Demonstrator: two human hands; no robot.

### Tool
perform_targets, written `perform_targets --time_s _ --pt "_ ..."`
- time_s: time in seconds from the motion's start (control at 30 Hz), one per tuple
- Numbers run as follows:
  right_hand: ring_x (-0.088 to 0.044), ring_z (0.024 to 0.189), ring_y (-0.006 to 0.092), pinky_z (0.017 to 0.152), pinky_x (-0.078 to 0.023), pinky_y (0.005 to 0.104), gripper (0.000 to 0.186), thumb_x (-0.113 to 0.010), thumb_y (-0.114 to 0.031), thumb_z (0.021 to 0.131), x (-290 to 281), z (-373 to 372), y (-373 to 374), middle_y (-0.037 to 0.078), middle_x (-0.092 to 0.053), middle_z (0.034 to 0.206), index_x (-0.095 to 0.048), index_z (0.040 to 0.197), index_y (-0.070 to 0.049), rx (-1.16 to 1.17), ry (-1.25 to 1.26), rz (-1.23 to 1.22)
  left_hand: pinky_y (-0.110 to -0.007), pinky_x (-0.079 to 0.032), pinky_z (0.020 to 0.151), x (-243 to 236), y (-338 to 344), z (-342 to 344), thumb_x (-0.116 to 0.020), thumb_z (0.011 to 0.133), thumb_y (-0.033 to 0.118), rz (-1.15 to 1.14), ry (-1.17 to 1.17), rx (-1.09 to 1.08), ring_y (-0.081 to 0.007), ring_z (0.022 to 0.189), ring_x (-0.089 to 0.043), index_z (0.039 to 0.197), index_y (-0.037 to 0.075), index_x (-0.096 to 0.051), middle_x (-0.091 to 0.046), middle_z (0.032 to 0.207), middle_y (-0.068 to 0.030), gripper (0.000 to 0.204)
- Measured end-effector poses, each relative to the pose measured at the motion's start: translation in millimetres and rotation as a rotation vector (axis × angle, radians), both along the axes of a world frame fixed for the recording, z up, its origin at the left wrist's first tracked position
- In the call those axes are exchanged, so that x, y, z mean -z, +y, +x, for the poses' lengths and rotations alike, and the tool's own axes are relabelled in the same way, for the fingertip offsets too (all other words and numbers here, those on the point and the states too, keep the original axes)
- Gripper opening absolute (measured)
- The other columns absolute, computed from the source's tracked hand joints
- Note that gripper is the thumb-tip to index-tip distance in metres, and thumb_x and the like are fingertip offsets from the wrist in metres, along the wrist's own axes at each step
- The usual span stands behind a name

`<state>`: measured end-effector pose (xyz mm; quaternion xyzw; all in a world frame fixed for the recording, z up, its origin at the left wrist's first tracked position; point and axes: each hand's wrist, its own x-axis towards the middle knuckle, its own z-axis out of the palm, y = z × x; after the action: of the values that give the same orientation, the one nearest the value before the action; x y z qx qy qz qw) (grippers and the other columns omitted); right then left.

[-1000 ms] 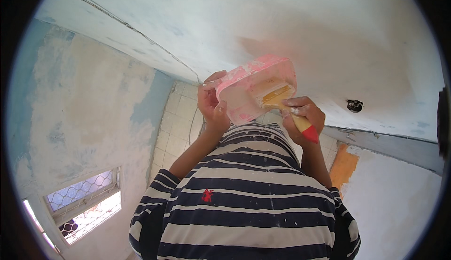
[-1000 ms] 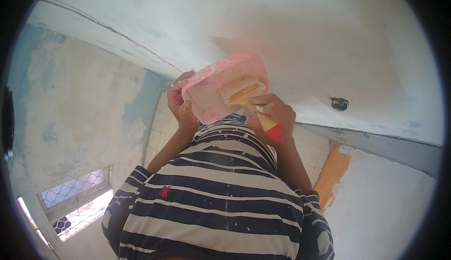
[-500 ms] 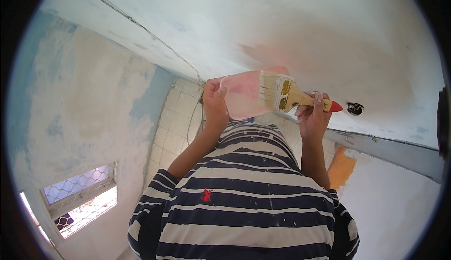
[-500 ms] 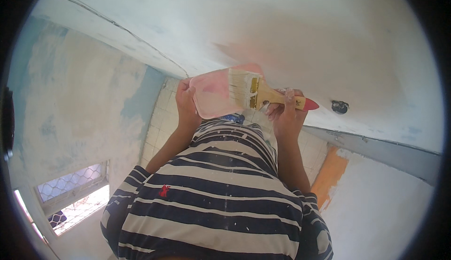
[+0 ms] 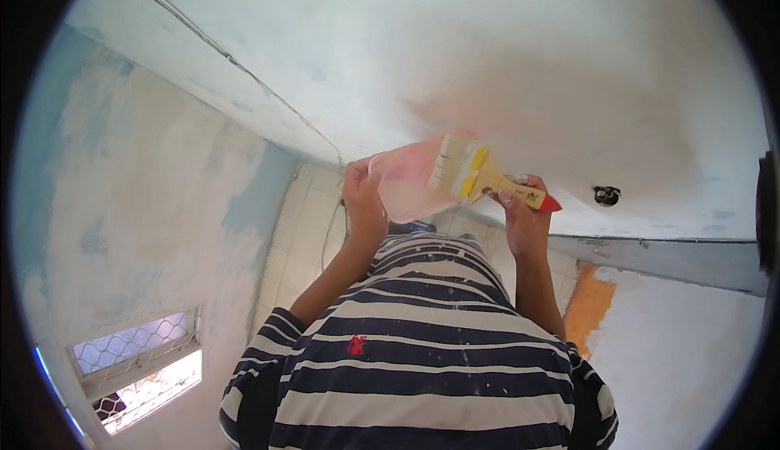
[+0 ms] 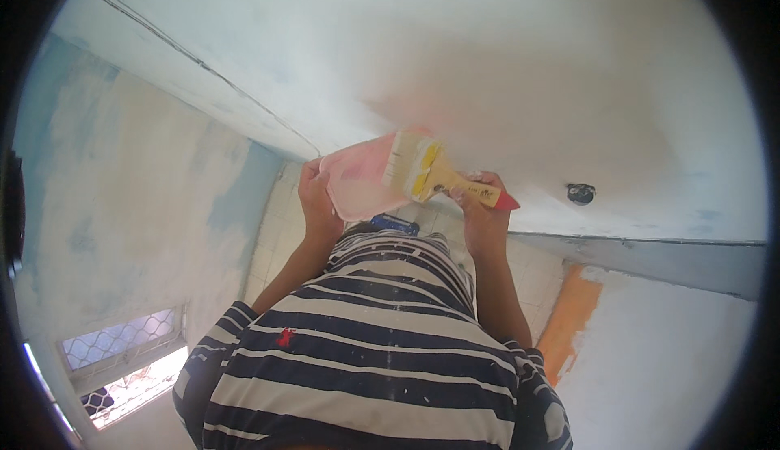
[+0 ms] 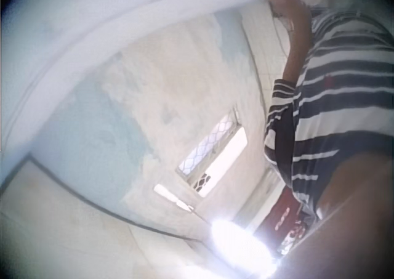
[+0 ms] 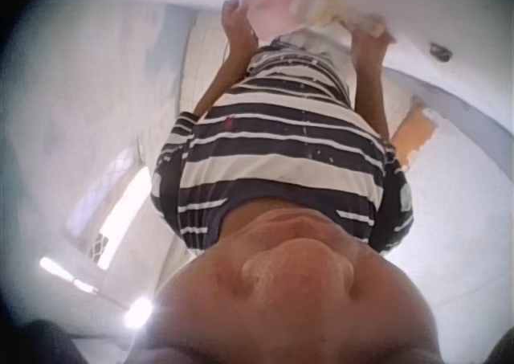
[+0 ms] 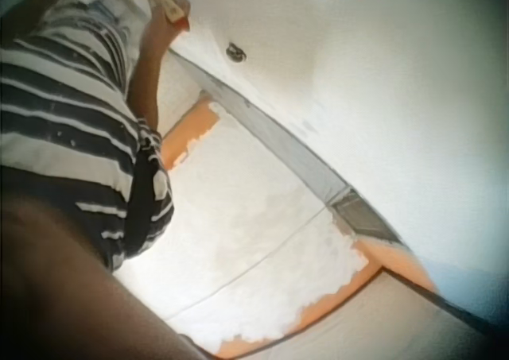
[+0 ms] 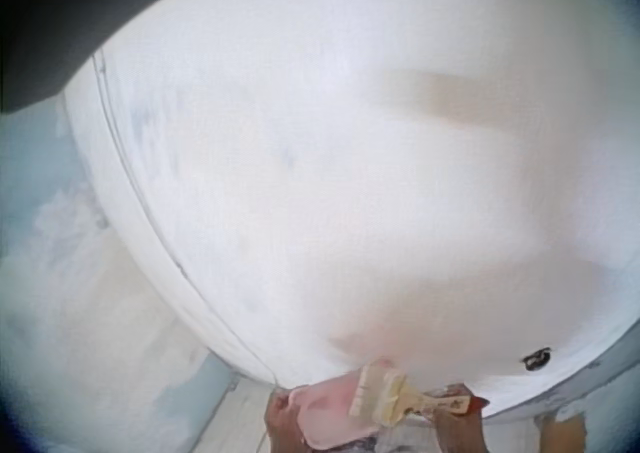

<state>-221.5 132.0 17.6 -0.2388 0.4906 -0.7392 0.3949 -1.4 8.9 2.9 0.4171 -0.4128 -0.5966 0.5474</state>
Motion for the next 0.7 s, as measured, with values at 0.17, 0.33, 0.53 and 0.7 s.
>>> perform_targets --time_s 0.17,0.33,0.53,0.7 --pt "-0.06 0.099 0.0218 0.093 -0.051 0.0413 0.028 -0.06 0.004 0.085 -46 18 -4 0.009 -0.058 0.101 -0.049 0.11 -0.004 0.017 -0.079 -0.08 -0.028 -0.045 0.081 -3 -12 14 -0.053 0.09 0.014 0.09 0.023 -0.007 -0.0128 0.089 -0.053 0.102 -0.002 -0.055 -0.058 0.097 -0.0086 0.019" --pt "-0.057 0.1 0.0207 0.09 -0.049 0.0381 0.035 -0.061 0.006 0.081 -131 1 -20 0.01 -0.058 0.103 -0.048 0.111 -0.008 0.1 0.114 -0.385 -0.037 -0.047 0.079 28 -30 36 -0.056 0.087 0.015 -0.136 -0.228 0.013 -0.0243 0.095 -0.057 0.102 0.001 -0.057 -0.057 0.097 -0.0125 0.021" --pt "-0.061 0.097 0.0287 0.072 -0.056 0.0419 0.04 -0.059 0.008 0.084 -295 -14 -29 0.019 -0.055 0.106 -0.04 0.115 -0.01 0.06 1.162 -0.708 -0.03 -0.046 0.076 35 -38 43 -0.055 0.093 0.016 0.061 0.088 0.053 -0.014 0.083 -0.054 0.098 -0.001 -0.055 -0.059 0.089 -0.0071 0.018" --pt "-0.062 0.096 0.0218 0.078 -0.054 0.0348 0.046 -0.06 0.002 0.089 -436 -25 -57 0.021 -0.061 0.109 -0.037 0.128 0.005 0.467 1.804 -0.949 -0.036 -0.054 0.075 64 -50 39 -0.052 0.084 0.013 0.215 0.145 0.076 -0.0219 0.084 -0.061 0.102 -0.001 -0.05 -0.059 0.094 -0.0121 0.023"
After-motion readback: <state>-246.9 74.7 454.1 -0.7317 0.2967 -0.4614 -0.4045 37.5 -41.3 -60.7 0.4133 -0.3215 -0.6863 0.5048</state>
